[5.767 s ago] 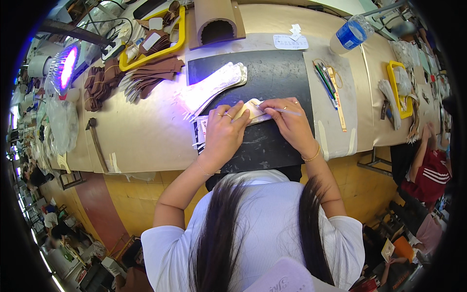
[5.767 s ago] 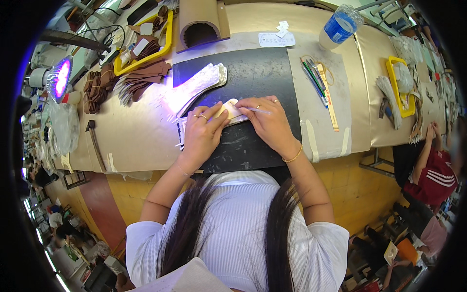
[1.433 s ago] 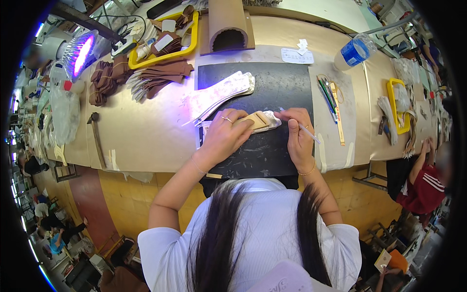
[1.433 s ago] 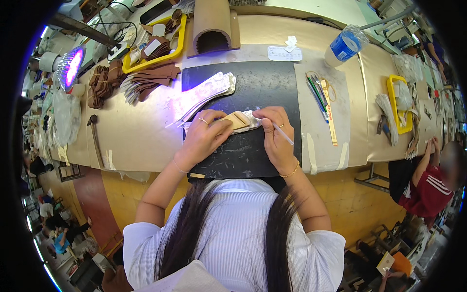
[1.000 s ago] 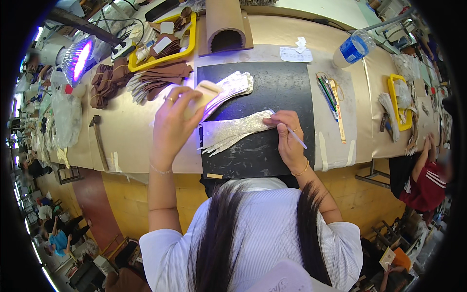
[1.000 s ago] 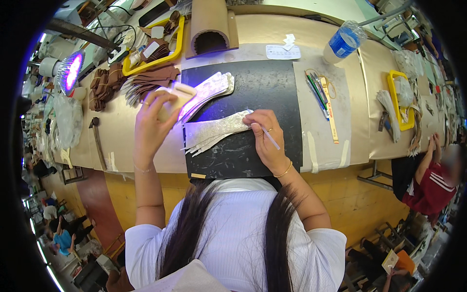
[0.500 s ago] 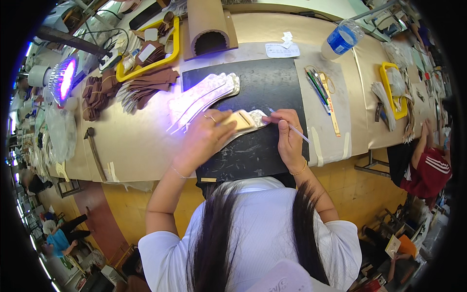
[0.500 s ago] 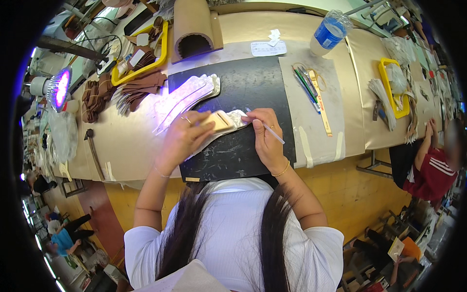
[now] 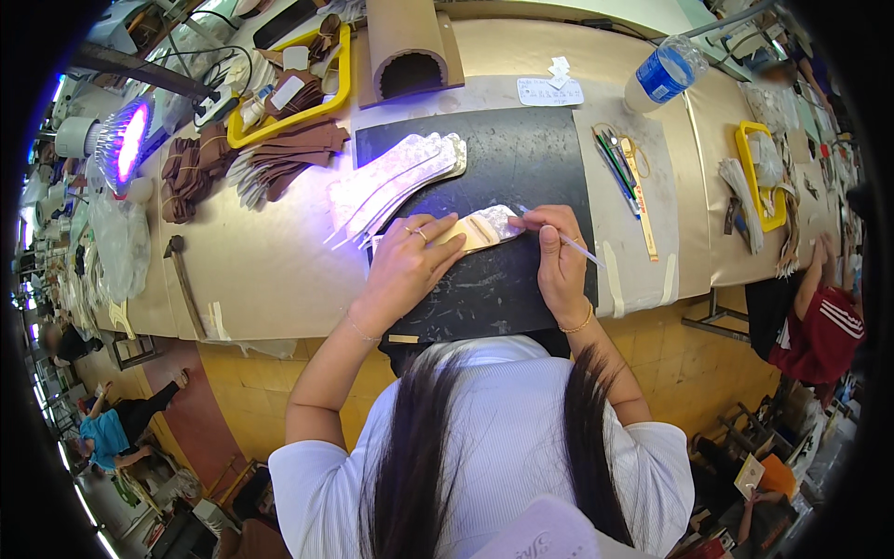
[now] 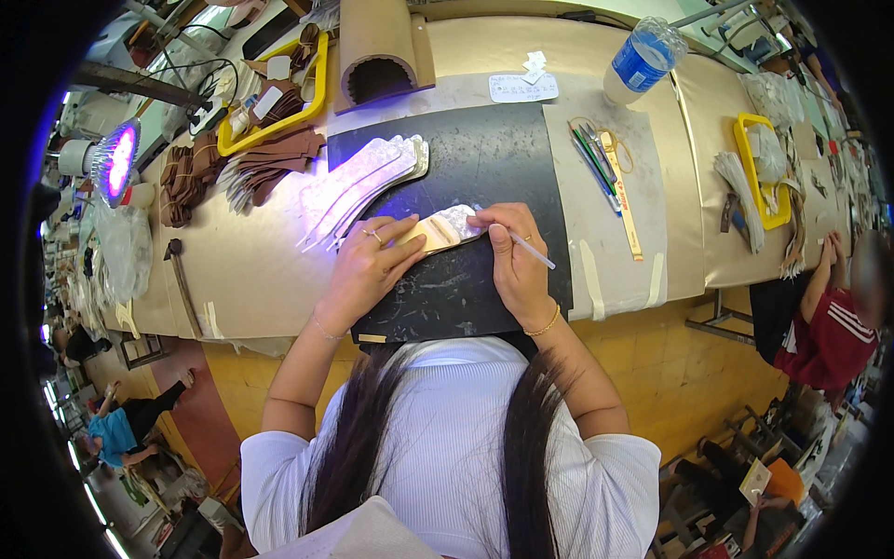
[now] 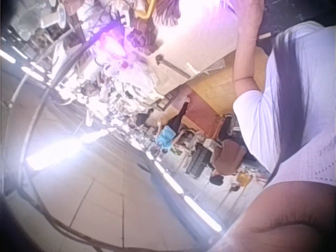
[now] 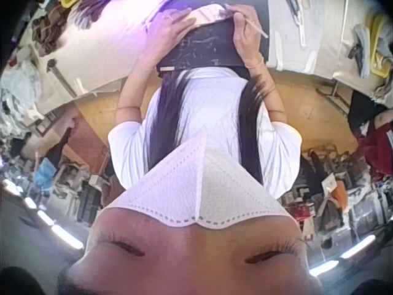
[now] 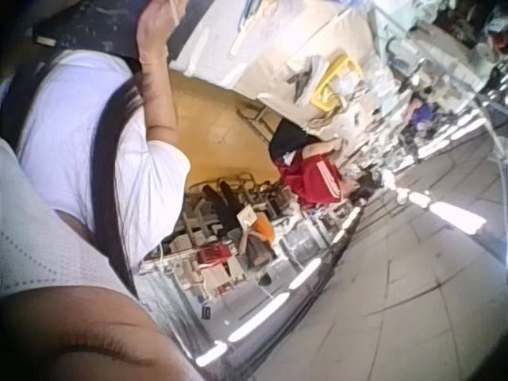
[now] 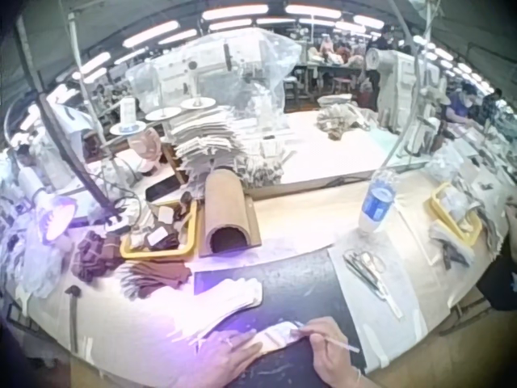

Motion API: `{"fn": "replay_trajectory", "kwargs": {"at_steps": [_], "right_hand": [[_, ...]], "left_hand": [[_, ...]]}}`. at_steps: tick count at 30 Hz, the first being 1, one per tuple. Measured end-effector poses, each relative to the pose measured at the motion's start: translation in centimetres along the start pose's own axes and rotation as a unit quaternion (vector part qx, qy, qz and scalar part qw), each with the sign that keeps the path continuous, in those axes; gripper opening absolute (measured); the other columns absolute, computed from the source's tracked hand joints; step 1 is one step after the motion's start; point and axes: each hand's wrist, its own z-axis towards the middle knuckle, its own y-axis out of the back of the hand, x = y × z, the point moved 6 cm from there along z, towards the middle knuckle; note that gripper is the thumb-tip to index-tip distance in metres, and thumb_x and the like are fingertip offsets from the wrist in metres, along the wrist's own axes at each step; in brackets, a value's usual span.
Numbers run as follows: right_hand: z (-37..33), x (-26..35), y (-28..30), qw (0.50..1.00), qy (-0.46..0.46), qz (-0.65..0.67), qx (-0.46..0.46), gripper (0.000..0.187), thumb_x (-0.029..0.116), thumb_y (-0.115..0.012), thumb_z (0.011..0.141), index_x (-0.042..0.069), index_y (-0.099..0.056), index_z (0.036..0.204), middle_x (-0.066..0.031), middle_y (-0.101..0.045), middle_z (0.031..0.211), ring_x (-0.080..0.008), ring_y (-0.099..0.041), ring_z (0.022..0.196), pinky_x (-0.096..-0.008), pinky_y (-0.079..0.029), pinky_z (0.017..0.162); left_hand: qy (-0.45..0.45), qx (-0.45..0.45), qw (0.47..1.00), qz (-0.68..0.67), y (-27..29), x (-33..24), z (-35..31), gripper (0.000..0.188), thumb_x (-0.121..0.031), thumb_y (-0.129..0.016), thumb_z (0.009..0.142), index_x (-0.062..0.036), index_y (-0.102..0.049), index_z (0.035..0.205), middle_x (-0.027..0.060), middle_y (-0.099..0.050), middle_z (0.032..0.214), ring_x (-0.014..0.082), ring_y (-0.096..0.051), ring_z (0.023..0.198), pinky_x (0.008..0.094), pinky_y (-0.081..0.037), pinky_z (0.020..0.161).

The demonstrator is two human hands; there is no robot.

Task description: The person marks white fabric pieces with a pen on a black cutting mat, then stacks them. She also handles and folds white fabric strips.

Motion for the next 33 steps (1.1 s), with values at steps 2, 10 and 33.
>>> {"fn": "replay_trajectory", "kwargs": {"at_steps": [2, 10, 33], "right_hand": [[0.1, 0.3, 0.0, 1.000, 0.013, -0.027, 0.006, 0.027, 0.020, -0.044, 0.109, -0.001, -0.062, 0.112, -0.0125, -0.063, 0.107, -0.0218, -0.067, 0.095, -0.0323, -0.052, 0.088], [0.9, 2.4, -1.9, 0.983, 0.087, -0.150, 0.056, 0.010, 0.010, -0.065, 0.095, 0.006, -0.068, 0.103, -0.0071, -0.072, 0.099, -0.0244, -0.067, 0.088, -0.0353, -0.050, 0.084], [0.4, 2.0, -1.4, 0.985, 0.089, -0.145, 0.038, 0.015, 0.012, -0.064, 0.096, 0.008, -0.065, 0.110, -0.0124, -0.064, 0.103, -0.0332, -0.063, 0.088, -0.0399, -0.051, 0.078]], "left_hand": [[-0.008, -0.002, 1.000, 0.002, 0.0, -0.1, 0.0, 0.023, -0.019, -0.079, 0.081, -0.0109, -0.078, 0.102, 0.0066, -0.071, 0.119, 0.0276, -0.063, 0.102, 0.0388, -0.051, 0.089], [-0.020, -0.001, 0.999, 0.029, -0.1, -0.5, 0.1, 0.023, -0.017, -0.078, 0.082, -0.0108, -0.077, 0.104, 0.0071, -0.070, 0.118, 0.0266, -0.064, 0.103, 0.0385, -0.051, 0.088], [0.020, -0.063, 0.994, -0.085, 1.0, 1.4, -0.6, 0.028, -0.011, -0.081, 0.078, -0.0068, -0.071, 0.104, 0.0109, -0.068, 0.110, 0.0290, -0.067, 0.095, 0.0381, -0.056, 0.078]]}}
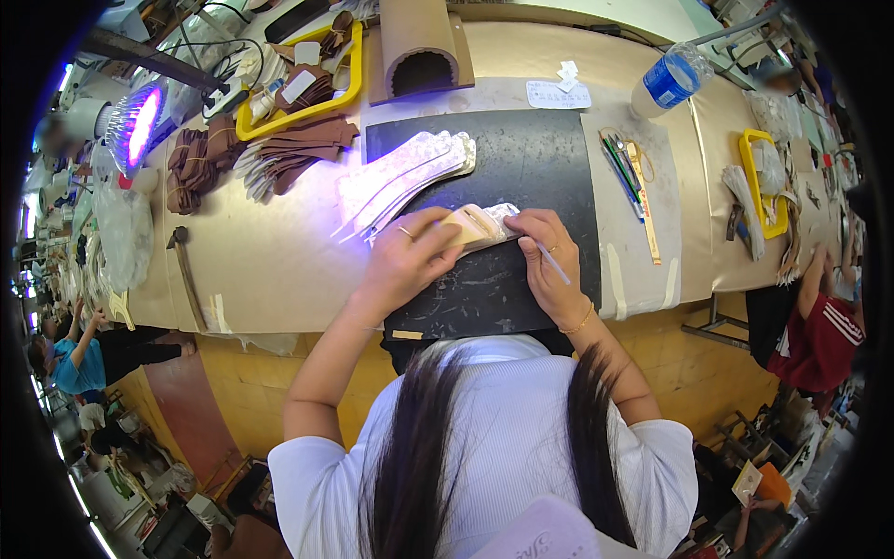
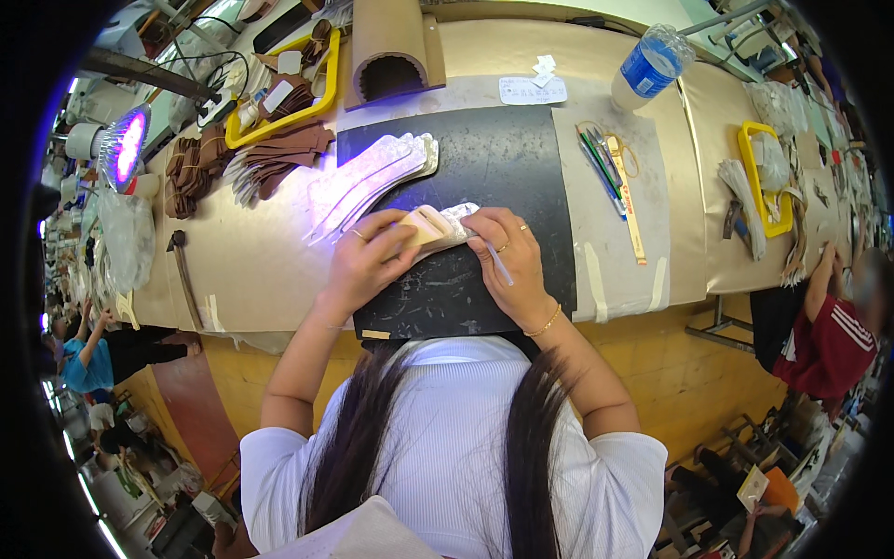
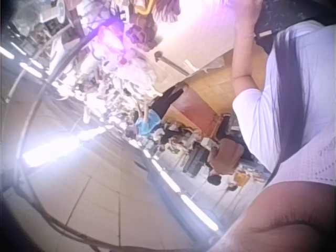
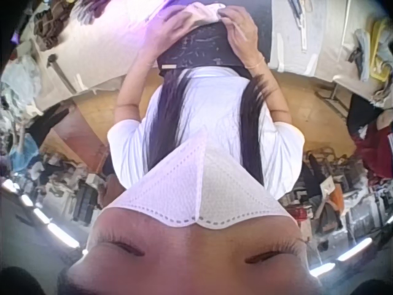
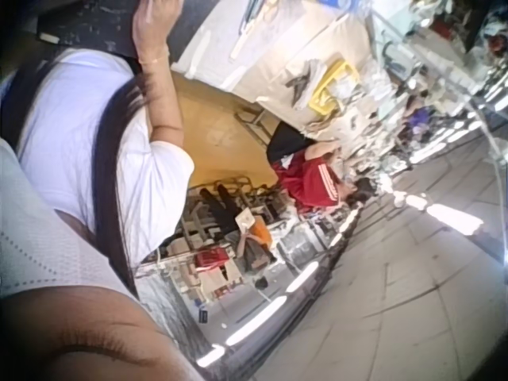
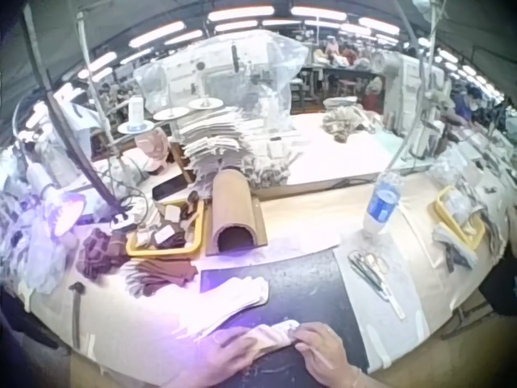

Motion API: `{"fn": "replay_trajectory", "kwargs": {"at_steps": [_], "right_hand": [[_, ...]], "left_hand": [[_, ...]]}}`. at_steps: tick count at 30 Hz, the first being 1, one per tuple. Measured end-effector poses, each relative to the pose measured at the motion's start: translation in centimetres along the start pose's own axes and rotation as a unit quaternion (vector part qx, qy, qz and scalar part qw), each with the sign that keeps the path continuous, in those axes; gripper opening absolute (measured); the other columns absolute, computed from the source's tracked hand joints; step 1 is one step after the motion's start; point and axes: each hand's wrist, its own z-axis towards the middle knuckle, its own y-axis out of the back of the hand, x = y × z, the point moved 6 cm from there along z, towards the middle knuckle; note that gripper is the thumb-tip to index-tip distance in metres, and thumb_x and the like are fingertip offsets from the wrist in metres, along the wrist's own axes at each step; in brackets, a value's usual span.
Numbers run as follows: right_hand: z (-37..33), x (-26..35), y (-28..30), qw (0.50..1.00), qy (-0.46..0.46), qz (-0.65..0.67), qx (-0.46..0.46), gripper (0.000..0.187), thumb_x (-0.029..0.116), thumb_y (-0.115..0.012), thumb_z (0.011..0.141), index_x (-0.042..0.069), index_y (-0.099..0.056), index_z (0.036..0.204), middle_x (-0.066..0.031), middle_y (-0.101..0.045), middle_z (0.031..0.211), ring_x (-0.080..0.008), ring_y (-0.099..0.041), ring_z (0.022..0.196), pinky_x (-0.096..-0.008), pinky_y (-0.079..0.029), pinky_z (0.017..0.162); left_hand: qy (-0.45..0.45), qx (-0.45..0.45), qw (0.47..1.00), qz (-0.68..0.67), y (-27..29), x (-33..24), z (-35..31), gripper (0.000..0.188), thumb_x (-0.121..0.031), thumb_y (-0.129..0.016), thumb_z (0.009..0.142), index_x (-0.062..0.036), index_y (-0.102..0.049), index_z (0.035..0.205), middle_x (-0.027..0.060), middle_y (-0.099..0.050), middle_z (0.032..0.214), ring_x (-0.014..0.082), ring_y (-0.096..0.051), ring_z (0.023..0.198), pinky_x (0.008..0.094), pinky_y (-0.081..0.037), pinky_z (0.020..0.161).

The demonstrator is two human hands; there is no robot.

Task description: The person marks white fabric pieces with a pen on a black cutting mat, then stacks them. She also handles and folds white fabric strips.

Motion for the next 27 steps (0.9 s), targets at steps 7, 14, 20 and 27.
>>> {"fn": "replay_trajectory", "kwargs": {"at_steps": [7, 14, 20, 27], "right_hand": [[-0.1, -0.3, -0.1, 1.000, -0.009, -0.004, 0.000, 0.015, 0.011, -0.064, 0.095, 0.008, -0.065, 0.110, -0.0125, -0.064, 0.103, -0.0331, -0.063, 0.089, -0.0404, -0.051, 0.080], [-0.4, -0.3, 0.0, 1.000, -0.023, 0.003, -0.008, 0.014, 0.012, -0.063, 0.096, 0.007, -0.066, 0.109, -0.0127, -0.064, 0.103, -0.0335, -0.063, 0.090, -0.0406, -0.051, 0.081], [-0.3, -0.3, 0.0, 1.000, -0.024, -0.004, -0.009, 0.014, 0.012, -0.063, 0.096, 0.007, -0.066, 0.109, -0.0126, -0.065, 0.103, -0.0337, -0.062, 0.091, -0.0409, -0.051, 0.082], [-0.4, 0.0, -0.2, 1.000, -0.019, -0.020, -0.009, 0.015, 0.012, -0.064, 0.095, 0.008, -0.066, 0.109, -0.0121, -0.065, 0.104, -0.0338, -0.062, 0.092, -0.0415, -0.051, 0.083]], "left_hand": [[0.032, 0.073, 0.997, -0.005, -1.1, 0.2, 0.1, 0.031, -0.014, -0.080, 0.082, -0.0059, -0.070, 0.110, 0.0105, -0.066, 0.114, 0.0305, -0.063, 0.102, 0.0398, -0.052, 0.089], [0.019, 0.064, 0.998, 0.015, -1.3, -0.5, 0.4, 0.030, -0.011, -0.079, 0.082, -0.0059, -0.069, 0.109, 0.0099, -0.064, 0.106, 0.0301, -0.061, 0.099, 0.0406, -0.050, 0.086], [-0.035, 0.052, 0.996, 0.062, -1.0, -2.2, 0.7, 0.032, -0.008, -0.078, 0.080, -0.0062, -0.069, 0.111, 0.0097, -0.064, 0.104, 0.0293, -0.062, 0.096, 0.0403, -0.049, 0.082], [-0.049, 0.054, 0.993, 0.094, -1.3, -3.0, 0.5, 0.035, -0.005, -0.073, 0.080, -0.0075, -0.068, 0.114, 0.0098, -0.065, 0.110, 0.0293, -0.061, 0.099, 0.0408, -0.048, 0.085]]}}
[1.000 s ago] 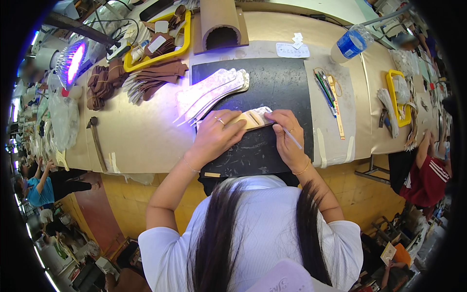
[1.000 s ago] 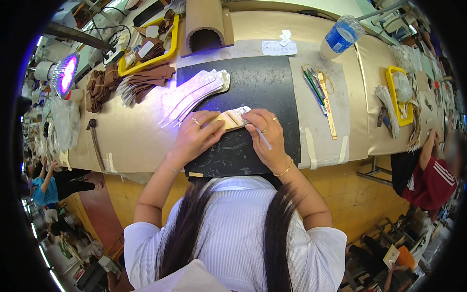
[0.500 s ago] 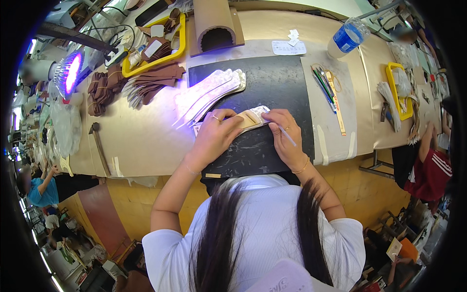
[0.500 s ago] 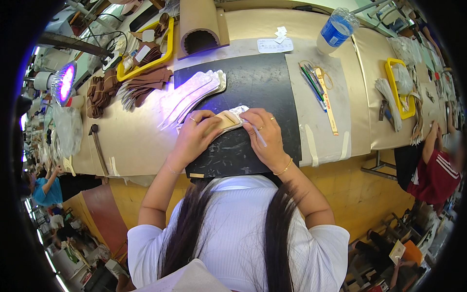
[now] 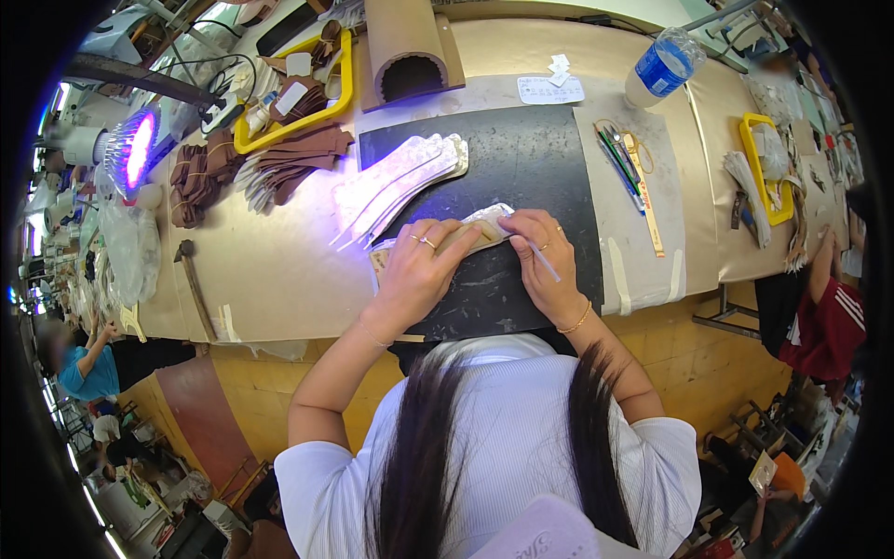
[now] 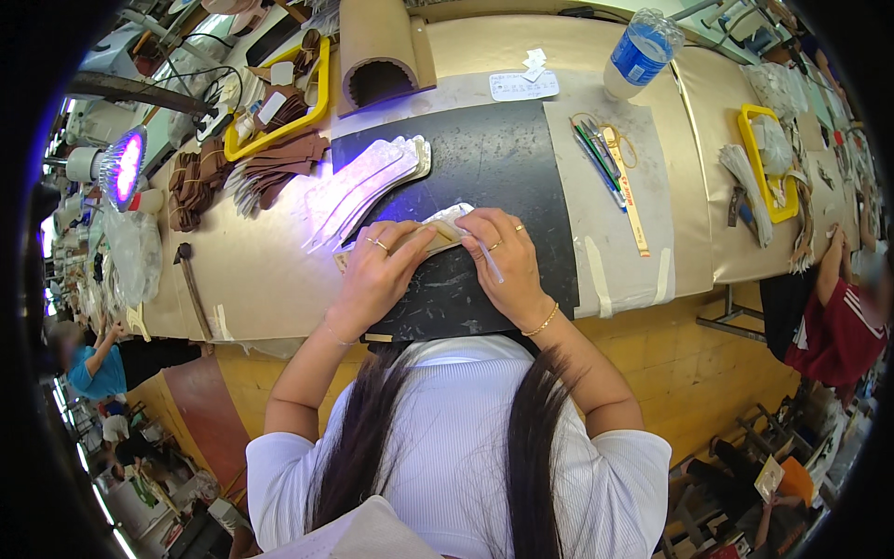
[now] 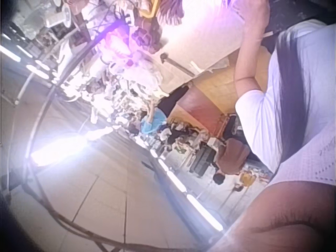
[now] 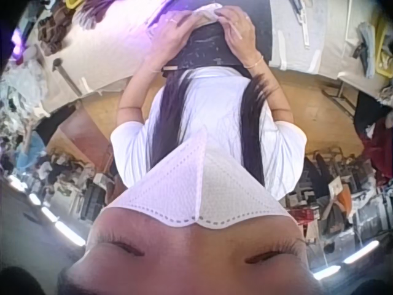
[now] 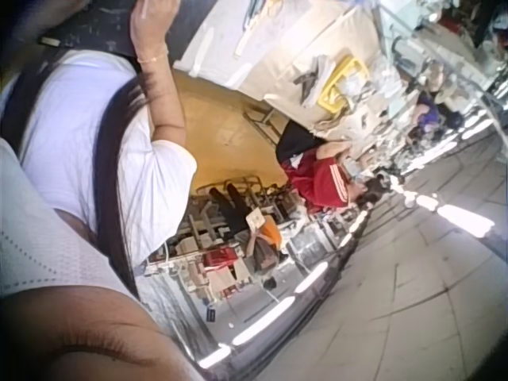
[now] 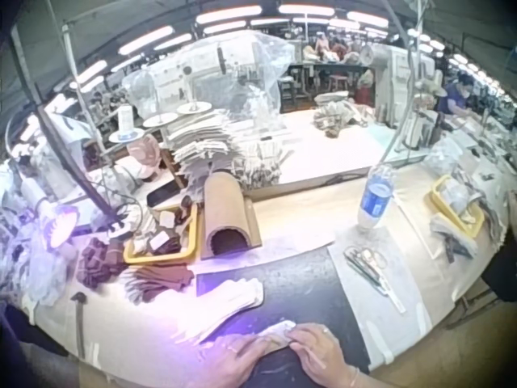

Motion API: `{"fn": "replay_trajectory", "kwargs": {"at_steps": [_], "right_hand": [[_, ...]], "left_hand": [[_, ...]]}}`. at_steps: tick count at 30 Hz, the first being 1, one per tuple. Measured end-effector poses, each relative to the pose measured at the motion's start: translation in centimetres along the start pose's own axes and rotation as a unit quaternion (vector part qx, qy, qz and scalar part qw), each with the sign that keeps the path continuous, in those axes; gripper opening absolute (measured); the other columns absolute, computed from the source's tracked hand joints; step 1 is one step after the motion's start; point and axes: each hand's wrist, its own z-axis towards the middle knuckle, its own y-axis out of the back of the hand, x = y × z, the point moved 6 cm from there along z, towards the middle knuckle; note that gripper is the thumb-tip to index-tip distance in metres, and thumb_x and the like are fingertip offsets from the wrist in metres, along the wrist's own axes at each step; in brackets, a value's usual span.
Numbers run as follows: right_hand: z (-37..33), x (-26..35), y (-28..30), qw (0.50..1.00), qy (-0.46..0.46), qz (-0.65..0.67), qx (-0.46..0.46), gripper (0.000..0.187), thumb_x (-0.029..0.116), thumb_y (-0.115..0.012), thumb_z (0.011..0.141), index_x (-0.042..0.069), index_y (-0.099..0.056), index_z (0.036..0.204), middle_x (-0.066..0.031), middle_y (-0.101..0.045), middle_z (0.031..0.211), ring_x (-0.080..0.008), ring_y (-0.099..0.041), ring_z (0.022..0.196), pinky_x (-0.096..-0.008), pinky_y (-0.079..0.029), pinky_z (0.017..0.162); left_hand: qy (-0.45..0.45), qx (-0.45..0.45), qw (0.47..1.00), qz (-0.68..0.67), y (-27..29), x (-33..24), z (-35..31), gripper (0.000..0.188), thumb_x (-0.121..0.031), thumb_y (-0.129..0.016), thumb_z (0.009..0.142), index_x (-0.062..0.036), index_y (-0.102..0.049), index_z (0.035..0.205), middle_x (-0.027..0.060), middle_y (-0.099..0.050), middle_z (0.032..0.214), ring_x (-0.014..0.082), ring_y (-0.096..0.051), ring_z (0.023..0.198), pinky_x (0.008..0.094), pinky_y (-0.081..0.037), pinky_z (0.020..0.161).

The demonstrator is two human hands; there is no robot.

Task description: The person marks white fabric pieces with a pen on a black cutting mat, then stacks them. She also handles and folds white fabric strips.

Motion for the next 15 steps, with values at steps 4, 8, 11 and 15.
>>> {"fn": "replay_trajectory", "kwargs": {"at_steps": [4, 8, 11, 15], "right_hand": [[-0.03, 0.00, -0.03, 1.000, 0.001, -0.003, -0.004, 0.015, 0.012, -0.065, 0.095, 0.008, -0.066, 0.110, -0.0118, -0.065, 0.104, -0.0336, -0.062, 0.094, -0.0415, -0.051, 0.084], [-0.07, -0.06, -0.08, 1.000, -0.003, -0.009, -0.002, 0.015, 0.013, -0.064, 0.096, 0.008, -0.066, 0.110, -0.0115, -0.065, 0.104, -0.0335, -0.062, 0.094, -0.0414, -0.051, 0.084], [-0.11, -0.13, -0.11, 1.000, -0.005, -0.010, 0.000, 0.016, 0.013, -0.063, 0.096, 0.008, -0.066, 0.111, -0.0115, -0.065, 0.105, -0.0335, -0.062, 0.095, -0.0413, -0.050, 0.085], [-0.15, -0.12, -0.12, 1.000, 0.002, -0.015, -0.002, 0.016, 0.012, -0.064, 0.096, 0.008, -0.065, 0.111, -0.0115, -0.065, 0.105, -0.0335, -0.062, 0.094, -0.0413, -0.050, 0.084]], "left_hand": [[-0.025, 0.008, 1.000, 0.009, -0.17, 0.09, -0.20, 0.040, -0.005, -0.068, 0.078, -0.0087, -0.066, 0.117, 0.0109, -0.063, 0.113, 0.0301, -0.060, 0.104, 0.0416, -0.048, 0.089], [-0.023, -0.009, 0.999, -0.021, -0.11, 0.14, 0.07, 0.027, -0.004, -0.075, 0.079, -0.0063, -0.067, 0.105, 0.0111, -0.063, 0.106, 0.0309, -0.062, 0.098, 0.0399, -0.049, 0.086], [-0.029, 0.001, 0.999, -0.037, 0.12, -0.06, 0.15, 0.031, -0.003, -0.074, 0.077, -0.0066, -0.068, 0.107, 0.0114, -0.062, 0.105, 0.0301, -0.062, 0.097, 0.0402, -0.050, 0.084], [-0.062, 0.025, 0.998, -0.020, 0.59, -0.73, -0.08, 0.035, -0.002, -0.073, 0.076, -0.0078, -0.069, 0.110, 0.0103, -0.062, 0.104, 0.0284, -0.062, 0.094, 0.0395, -0.050, 0.082]]}}
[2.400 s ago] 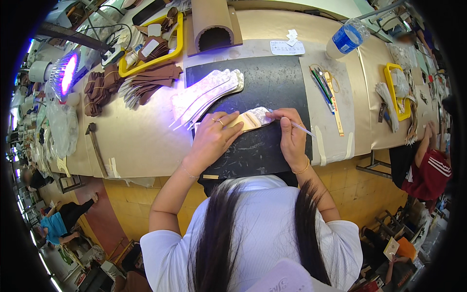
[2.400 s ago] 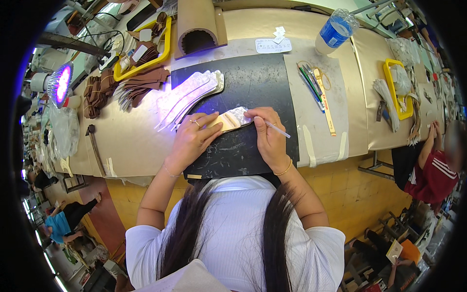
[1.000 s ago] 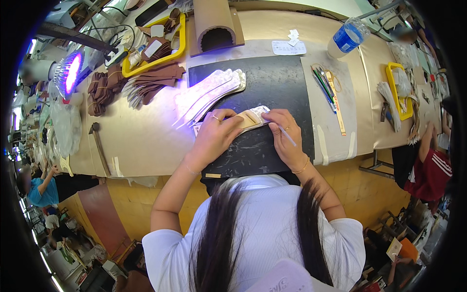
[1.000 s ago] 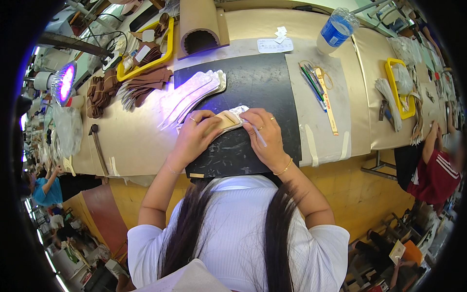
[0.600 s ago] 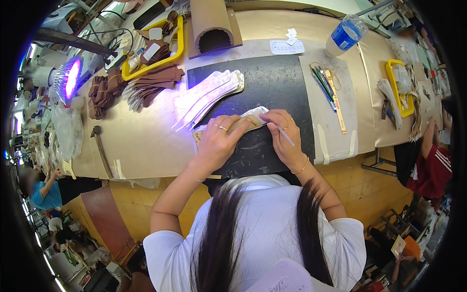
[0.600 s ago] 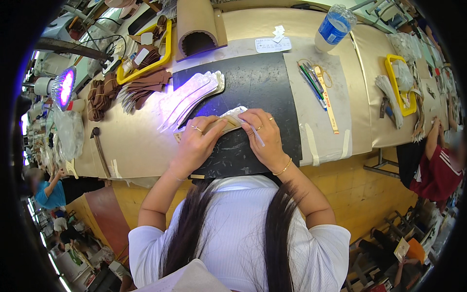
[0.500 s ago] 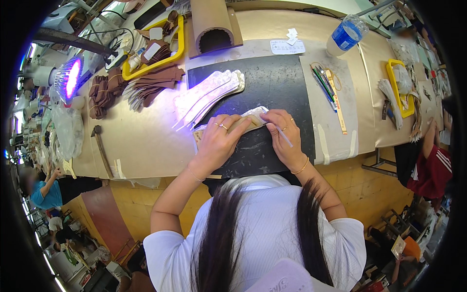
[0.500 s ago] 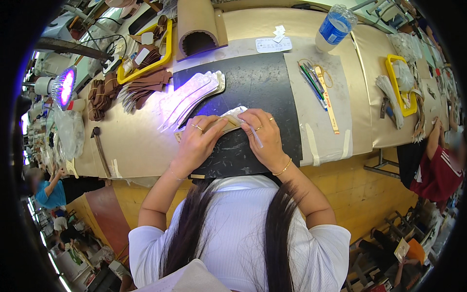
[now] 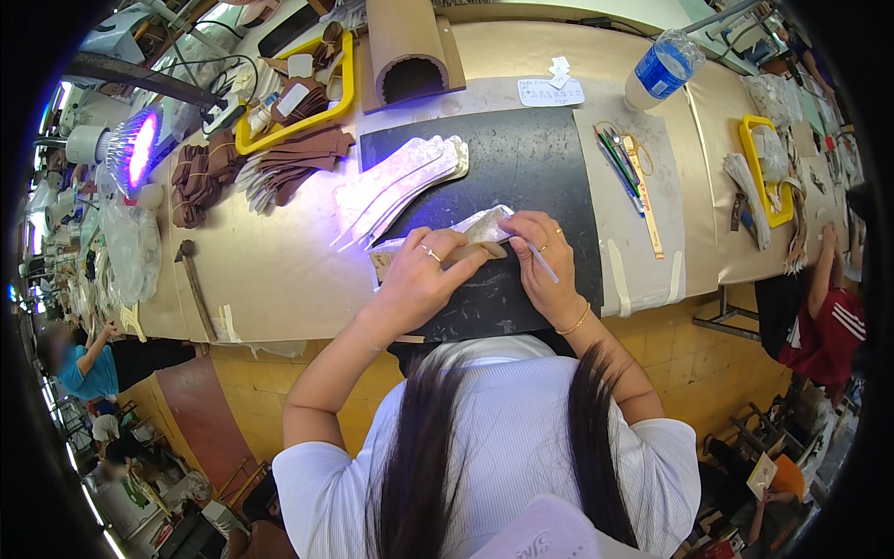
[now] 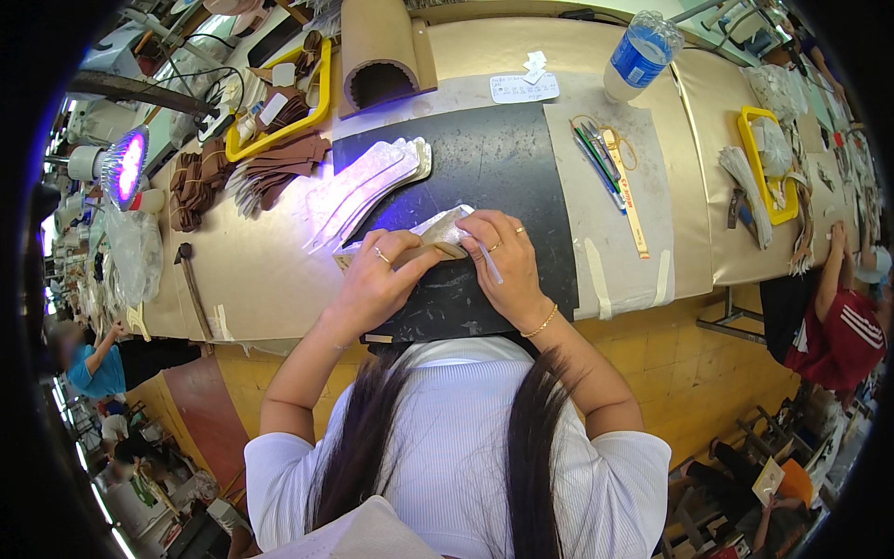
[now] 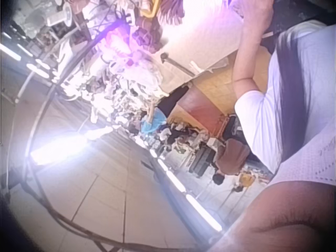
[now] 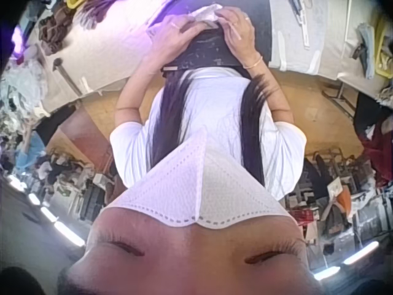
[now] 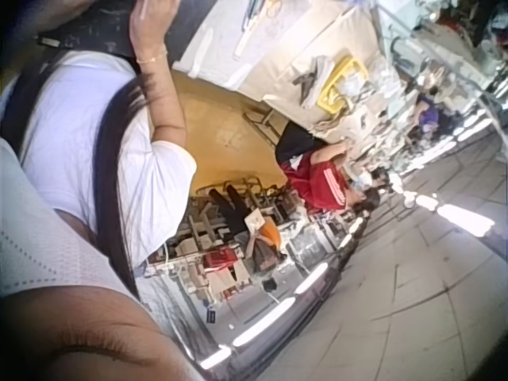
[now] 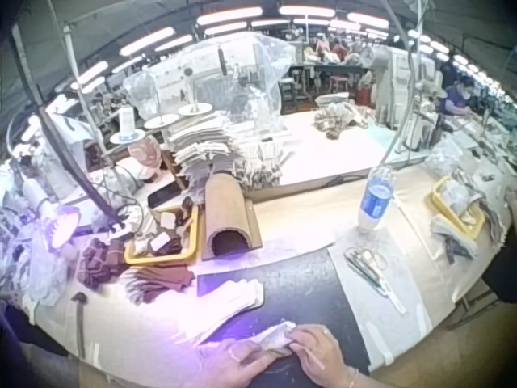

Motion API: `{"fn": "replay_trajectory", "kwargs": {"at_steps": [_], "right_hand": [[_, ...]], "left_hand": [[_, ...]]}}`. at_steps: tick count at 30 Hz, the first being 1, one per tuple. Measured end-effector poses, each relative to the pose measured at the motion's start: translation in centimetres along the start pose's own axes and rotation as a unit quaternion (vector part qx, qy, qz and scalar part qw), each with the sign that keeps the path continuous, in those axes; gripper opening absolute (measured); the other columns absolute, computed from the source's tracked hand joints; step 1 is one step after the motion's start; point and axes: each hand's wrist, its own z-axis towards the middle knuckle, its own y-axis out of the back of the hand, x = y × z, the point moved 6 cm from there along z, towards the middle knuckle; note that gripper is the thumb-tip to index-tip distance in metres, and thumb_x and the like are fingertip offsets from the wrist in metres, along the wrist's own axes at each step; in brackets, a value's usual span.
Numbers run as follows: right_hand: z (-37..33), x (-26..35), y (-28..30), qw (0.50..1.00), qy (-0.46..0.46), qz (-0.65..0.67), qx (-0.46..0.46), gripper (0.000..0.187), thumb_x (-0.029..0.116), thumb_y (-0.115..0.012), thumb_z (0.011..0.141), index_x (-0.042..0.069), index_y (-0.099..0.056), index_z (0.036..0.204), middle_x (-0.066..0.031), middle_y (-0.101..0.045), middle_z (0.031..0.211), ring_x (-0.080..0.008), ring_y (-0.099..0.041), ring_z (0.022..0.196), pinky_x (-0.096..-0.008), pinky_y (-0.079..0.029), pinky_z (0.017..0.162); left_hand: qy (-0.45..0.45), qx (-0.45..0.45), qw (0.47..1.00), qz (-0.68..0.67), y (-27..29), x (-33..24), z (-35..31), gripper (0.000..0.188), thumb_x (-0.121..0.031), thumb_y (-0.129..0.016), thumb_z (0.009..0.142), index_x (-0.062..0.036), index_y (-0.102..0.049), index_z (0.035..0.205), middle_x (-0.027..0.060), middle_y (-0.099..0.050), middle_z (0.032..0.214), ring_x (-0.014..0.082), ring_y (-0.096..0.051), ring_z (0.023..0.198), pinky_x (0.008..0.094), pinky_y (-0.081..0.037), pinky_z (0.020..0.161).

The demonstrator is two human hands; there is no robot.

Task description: The person marks white fabric pieces with a pen on a black cutting mat, then stacks them. She also handles and folds white fabric strips.

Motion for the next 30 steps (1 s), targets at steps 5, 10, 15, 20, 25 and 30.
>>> {"fn": "replay_trajectory", "kwargs": {"at_steps": [5, 10, 15, 20, 25, 30], "right_hand": [[0.0, 0.1, 0.0, 1.000, 0.004, 0.008, -0.004, 0.017, 0.011, -0.065, 0.095, 0.008, -0.065, 0.111, -0.0118, -0.064, 0.106, -0.0338, -0.062, 0.094, -0.0416, -0.050, 0.084], [0.0, 0.1, 0.1, 1.000, 0.004, 0.008, 0.000, 0.018, 0.010, -0.065, 0.094, 0.008, -0.065, 0.112, -0.0117, -0.064, 0.106, -0.0337, -0.061, 0.095, -0.0414, -0.050, 0.085], [0.0, 0.1, 0.0, 1.000, -0.003, 0.010, 0.006, 0.017, 0.012, -0.065, 0.095, 0.009, -0.065, 0.112, -0.0114, -0.064, 0.106, -0.0335, -0.061, 0.096, -0.0414, -0.050, 0.086], [0.0, 0.3, 0.0, 1.000, -0.001, 0.010, 0.008, 0.017, 0.014, -0.064, 0.096, 0.009, -0.066, 0.111, -0.0112, -0.065, 0.105, -0.0332, -0.061, 0.097, -0.0415, -0.050, 0.087], [-0.1, 0.6, 0.0, 1.000, 0.006, 0.003, 0.010, 0.018, 0.013, -0.065, 0.094, 0.008, -0.065, 0.112, -0.0112, -0.065, 0.106, -0.0329, -0.062, 0.098, -0.0417, -0.049, 0.089], [-0.4, 0.8, 0.1, 1.000, 0.015, 0.006, 0.007, 0.019, 0.011, -0.065, 0.094, 0.007, -0.065, 0.112, -0.0113, -0.065, 0.106, -0.0329, -0.061, 0.099, -0.0411, -0.048, 0.090]], "left_hand": [[-0.010, 0.000, 1.000, -0.030, 0.8, -0.3, -0.3, 0.036, 0.001, -0.074, 0.076, -0.0102, -0.070, 0.111, 0.0102, -0.062, 0.103, 0.0283, -0.062, 0.091, 0.0376, -0.051, 0.080], [0.154, -0.086, 0.972, -0.153, 5.6, 2.5, -2.8, 0.035, 0.001, -0.076, 0.081, -0.0097, -0.069, 0.114, 0.0093, -0.064, 0.107, 0.0250, -0.064, 0.099, 0.0336, -0.053, 0.076], [0.273, -0.194, 0.939, -0.084, 15.0, 5.5, -6.2, 0.042, 0.003, -0.078, 0.081, -0.0080, -0.066, 0.120, 0.0065, -0.062, 0.119, 0.0147, -0.061, 0.102, 0.0212, -0.051, 0.071], [0.296, -0.087, 0.951, 0.032, 16.3, 7.8, -4.0, 0.043, 0.003, -0.075, 0.083, -0.0054, -0.065, 0.123, 0.0098, -0.062, 0.118, 0.0214, -0.062, 0.108, 0.0321, -0.051, 0.095], [0.167, -0.018, 0.985, -0.034, 8.4, 9.8, 2.1, 0.036, -0.009, -0.077, 0.082, -0.0056, -0.066, 0.116, 0.0107, -0.068, 0.112, 0.0279, -0.065, 0.106, 0.0359, -0.050, 0.095], [0.153, -0.005, 0.987, -0.058, 4.1, 11.2, 4.5, 0.036, -0.012, -0.076, 0.083, -0.0066, -0.064, 0.116, 0.0118, -0.065, 0.115, 0.0324, -0.064, 0.107, 0.0400, -0.050, 0.094]]}}
